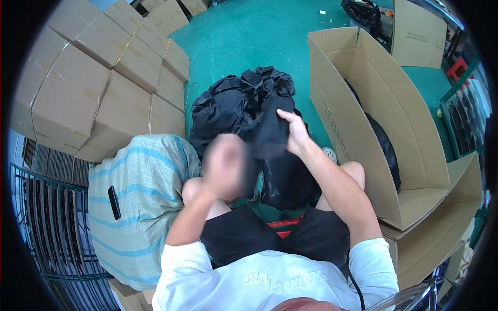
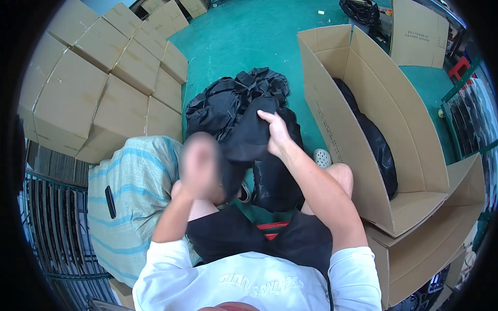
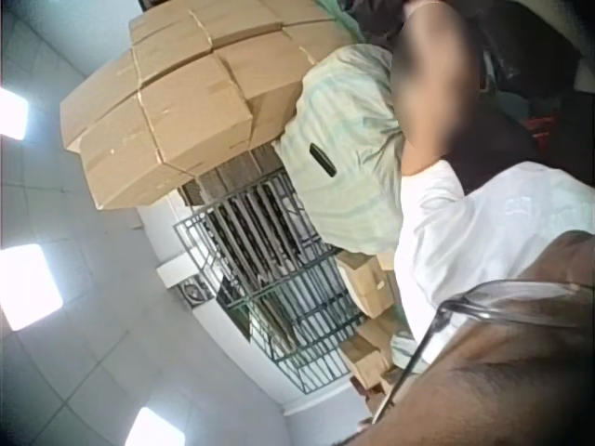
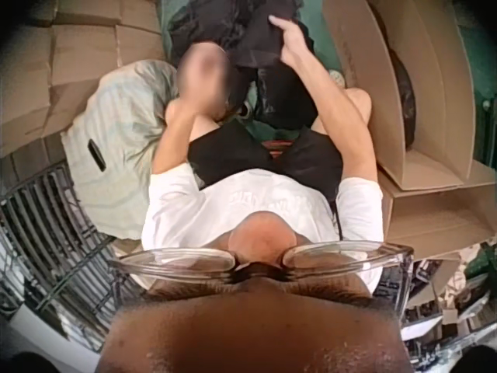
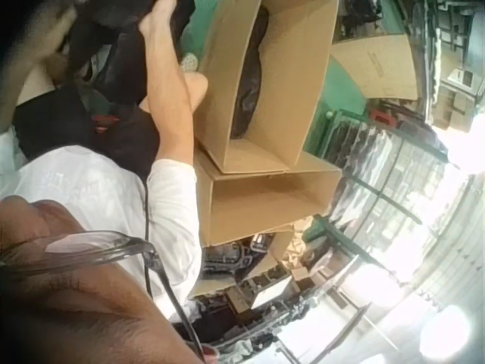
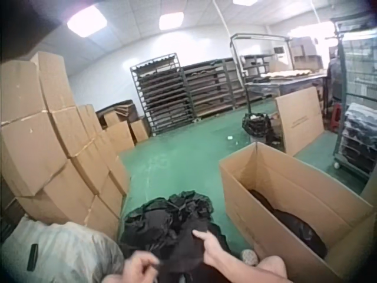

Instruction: Packing black fabric items into a large cardboard box.

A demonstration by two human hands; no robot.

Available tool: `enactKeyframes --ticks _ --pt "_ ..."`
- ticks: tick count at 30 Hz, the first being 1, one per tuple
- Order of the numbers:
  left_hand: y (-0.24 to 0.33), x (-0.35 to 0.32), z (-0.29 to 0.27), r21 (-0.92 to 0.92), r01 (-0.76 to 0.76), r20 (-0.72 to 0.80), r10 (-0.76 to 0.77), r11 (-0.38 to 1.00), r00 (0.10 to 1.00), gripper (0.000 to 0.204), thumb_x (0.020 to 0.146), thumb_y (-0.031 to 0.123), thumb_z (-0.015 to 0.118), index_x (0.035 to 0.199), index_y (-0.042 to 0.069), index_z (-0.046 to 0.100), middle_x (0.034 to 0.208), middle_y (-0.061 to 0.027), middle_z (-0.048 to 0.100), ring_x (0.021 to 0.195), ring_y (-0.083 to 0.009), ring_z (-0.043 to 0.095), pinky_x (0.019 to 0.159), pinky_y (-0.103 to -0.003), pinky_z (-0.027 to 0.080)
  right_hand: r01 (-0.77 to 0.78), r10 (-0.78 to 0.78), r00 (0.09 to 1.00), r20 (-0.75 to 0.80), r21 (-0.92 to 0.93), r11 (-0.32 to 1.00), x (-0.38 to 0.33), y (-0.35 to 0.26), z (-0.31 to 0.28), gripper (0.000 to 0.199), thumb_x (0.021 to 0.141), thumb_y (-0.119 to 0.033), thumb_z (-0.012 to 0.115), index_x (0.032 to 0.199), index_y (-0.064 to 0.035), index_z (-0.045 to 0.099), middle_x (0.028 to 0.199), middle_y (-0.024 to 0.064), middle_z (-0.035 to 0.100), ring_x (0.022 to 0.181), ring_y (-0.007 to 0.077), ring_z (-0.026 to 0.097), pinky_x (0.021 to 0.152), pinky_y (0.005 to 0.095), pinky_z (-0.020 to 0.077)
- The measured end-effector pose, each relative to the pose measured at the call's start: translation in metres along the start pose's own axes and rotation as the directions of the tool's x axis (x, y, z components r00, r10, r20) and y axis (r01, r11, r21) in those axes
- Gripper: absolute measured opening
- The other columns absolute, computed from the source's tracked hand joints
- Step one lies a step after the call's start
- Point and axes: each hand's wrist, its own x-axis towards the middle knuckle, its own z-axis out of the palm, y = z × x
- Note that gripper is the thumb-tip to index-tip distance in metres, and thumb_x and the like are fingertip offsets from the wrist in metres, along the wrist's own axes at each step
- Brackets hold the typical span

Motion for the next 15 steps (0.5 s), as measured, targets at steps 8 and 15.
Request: enactKeyframes --ticks 8,15 --pt "-0.042 -0.03 0.004 -0.229 0.453 0.812 -0.087 0.862 0.577 0.024 0.091 0.015 0.075 0.11 0.004 0.067 0.101 -0.0053 0.072 0.083 -0.01 0.067 0.071 -0.024 0.052 -0.024 0.073 0.967 0.244 -0.195 0.98 -0.035 -0.035 0.004 0.052 0.073 0.002 0.063 0.125 0.0006 0.059 0.107 0.0145 0.071 0.091 0.0256 0.072 0.083 0.0392 0.0599" --pt "-0.129 0.022 0.028 -0.574 0.284 0.136 -0.252 0.768 0.958 0.046 0.092 0.029 0.074 0.125 0.005 0.054 0.121 -0.002 0.059 0.11 -0.0109 0.056 0.095 -0.031 0.045 -0.103 0.179 0.927 0.331 -0.234 0.967 -0.049 -0.034 -0.007 0.055 0.069 0.007 0.063 0.123 0.0048 0.06 0.111 0.019 0.071 0.096 0.0289 0.072 0.092 0.04 0.0579"
